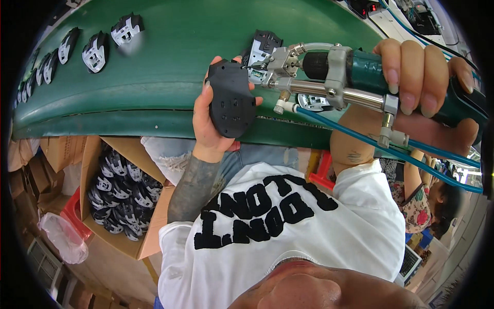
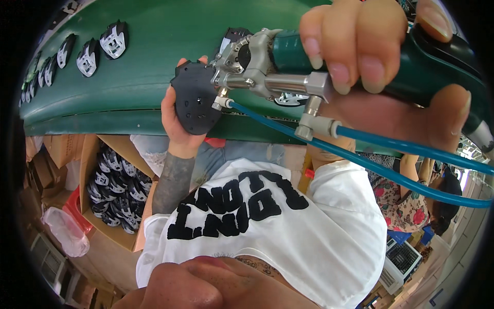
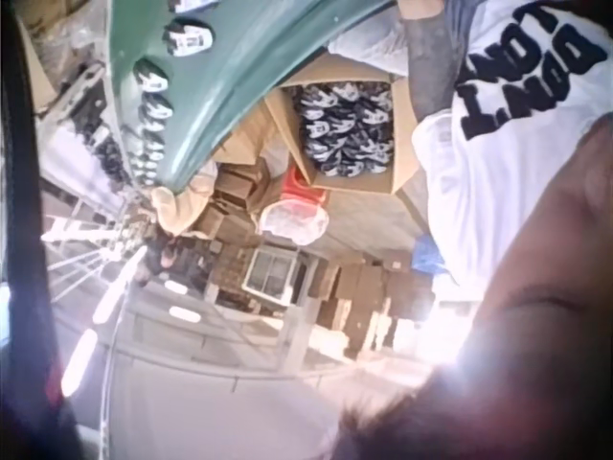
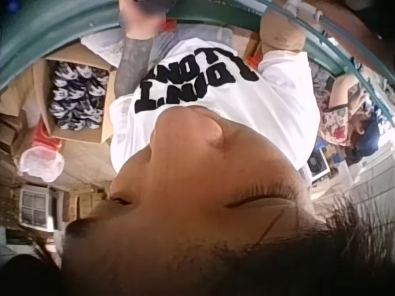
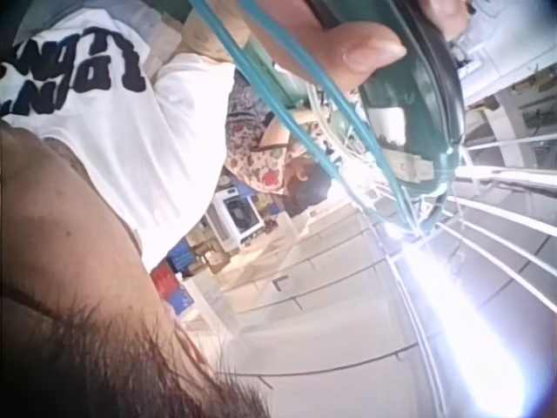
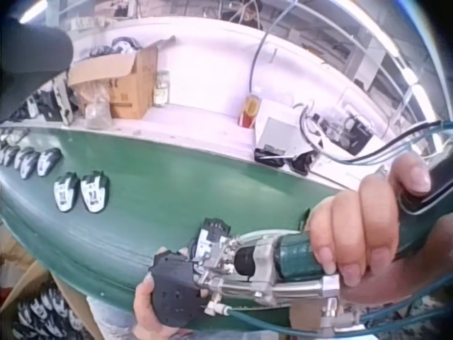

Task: Using a pneumatic assembly tool to attach bottom plates to computer mouse shells on a production line.

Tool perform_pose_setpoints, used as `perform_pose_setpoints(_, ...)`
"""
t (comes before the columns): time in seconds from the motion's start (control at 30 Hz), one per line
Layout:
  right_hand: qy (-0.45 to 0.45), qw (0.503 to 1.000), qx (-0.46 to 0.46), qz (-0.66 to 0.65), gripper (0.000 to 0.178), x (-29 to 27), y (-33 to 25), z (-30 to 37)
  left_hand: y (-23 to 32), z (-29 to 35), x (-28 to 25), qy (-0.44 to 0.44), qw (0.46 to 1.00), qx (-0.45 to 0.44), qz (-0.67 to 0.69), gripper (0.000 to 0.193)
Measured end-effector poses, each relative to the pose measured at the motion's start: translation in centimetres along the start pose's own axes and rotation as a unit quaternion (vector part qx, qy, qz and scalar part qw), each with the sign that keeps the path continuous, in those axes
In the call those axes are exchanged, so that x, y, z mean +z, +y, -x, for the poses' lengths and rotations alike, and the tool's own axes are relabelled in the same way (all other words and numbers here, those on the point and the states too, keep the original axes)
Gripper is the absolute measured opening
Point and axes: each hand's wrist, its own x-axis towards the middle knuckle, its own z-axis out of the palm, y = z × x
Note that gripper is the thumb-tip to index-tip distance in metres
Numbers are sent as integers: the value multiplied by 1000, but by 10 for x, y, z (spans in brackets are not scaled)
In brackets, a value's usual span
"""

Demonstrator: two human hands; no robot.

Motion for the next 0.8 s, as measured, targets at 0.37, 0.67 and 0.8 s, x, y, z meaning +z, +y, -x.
perform_pose_setpoints(0.37,22,999,39,9,46,2,-4,2,1,-2,-1,-12,1000,-17,22,55)
perform_pose_setpoints(0.67,61,993,-86,-60,35,-6,-32,13,1,-4,2,13,999,-1,-31,52)
perform_pose_setpoints(0.8,70,993,-82,-49,35,8,-13,5,-1,-4,6,17,998,-32,-60,53)
